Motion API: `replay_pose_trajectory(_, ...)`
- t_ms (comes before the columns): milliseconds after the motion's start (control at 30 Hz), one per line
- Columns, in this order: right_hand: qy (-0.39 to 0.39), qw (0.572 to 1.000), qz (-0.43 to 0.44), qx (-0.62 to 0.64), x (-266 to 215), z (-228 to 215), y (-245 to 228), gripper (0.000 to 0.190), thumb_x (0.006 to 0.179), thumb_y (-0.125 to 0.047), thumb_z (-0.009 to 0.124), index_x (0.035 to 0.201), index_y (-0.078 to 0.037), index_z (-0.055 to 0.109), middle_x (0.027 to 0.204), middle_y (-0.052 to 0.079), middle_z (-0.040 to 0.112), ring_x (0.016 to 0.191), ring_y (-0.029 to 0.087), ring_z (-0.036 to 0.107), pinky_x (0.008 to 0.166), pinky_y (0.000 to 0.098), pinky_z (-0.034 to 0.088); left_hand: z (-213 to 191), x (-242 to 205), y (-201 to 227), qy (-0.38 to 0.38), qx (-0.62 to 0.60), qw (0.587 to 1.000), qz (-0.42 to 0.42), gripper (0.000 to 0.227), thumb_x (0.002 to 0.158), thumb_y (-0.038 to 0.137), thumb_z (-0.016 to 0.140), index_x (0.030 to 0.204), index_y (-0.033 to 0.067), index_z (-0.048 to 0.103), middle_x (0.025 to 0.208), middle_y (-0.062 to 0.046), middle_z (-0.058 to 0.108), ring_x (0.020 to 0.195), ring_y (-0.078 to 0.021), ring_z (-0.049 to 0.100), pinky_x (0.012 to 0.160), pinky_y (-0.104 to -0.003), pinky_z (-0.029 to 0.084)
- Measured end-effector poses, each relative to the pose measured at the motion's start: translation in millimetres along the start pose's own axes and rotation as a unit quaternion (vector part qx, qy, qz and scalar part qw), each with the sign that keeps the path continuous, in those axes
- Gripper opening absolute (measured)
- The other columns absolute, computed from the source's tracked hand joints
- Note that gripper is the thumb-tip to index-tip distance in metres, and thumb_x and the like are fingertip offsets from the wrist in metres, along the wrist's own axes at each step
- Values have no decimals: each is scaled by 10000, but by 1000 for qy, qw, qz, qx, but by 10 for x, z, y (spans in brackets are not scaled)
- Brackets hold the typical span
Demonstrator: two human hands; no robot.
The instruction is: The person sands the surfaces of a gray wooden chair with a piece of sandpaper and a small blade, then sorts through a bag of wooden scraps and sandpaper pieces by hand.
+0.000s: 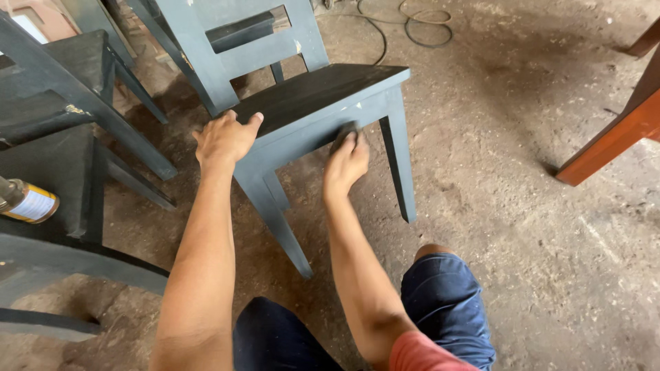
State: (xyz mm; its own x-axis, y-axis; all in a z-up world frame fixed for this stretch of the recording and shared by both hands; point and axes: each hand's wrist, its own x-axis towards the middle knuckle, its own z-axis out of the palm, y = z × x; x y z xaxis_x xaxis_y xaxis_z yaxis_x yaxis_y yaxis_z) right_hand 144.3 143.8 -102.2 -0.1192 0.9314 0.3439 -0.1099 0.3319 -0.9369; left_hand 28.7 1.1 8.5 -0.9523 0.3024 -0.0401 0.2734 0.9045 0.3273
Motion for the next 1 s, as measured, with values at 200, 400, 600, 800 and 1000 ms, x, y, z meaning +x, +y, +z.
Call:
replay_pose_trajectory(200,28,986,97,-136,149,591,-27,376,1025,-280,557,889,49,679,901,278,706,865,460,678,811,493,514,10,-72,14,-19,-2,1000,-10,804,954,696,426,1516,124,469,1474,-186,541,1422,-354,446,1261,-540,148)
replay_pose_trajectory(400,56,990,101,-86,457,505,-168,262,967,-204,587,1004,31,699,879,263,700,833,446,681,784,493,536,21,-55,-23,-11,1,1000,5,822,948,709,421,1520,120,445,1476,-197,524,1421,-358,433,1249,-554,132)
replay_pose_trajectory(600,-94,968,-208,-109,-489,365,-526,331,827,-118,670,1132,-11,741,812,219,689,709,376,686,738,477,557,55,-113,-27,-5,-14,1000,28,835,951,715,421,1520,106,458,1493,-201,523,1432,-371,440,1249,-586,144)
replay_pose_trajectory(800,-13,896,-384,-222,667,-537,-66,321,860,-121,709,1166,-148,803,1080,166,617,1075,309,501,948,468,343,86,-197,-58,-58,-48,995,70,954,869,828,435,1522,132,446,1506,-193,491,1444,-371,403,1251,-588,97)
replay_pose_trajectory(1000,-349,842,-377,-166,1501,-800,207,254,1092,-186,617,1249,-234,811,1524,38,650,1432,227,517,1250,491,259,16,-449,-32,-63,-48,994,78,1006,825,862,468,1515,132,501,1533,-179,513,1480,-343,423,1290,-567,140)
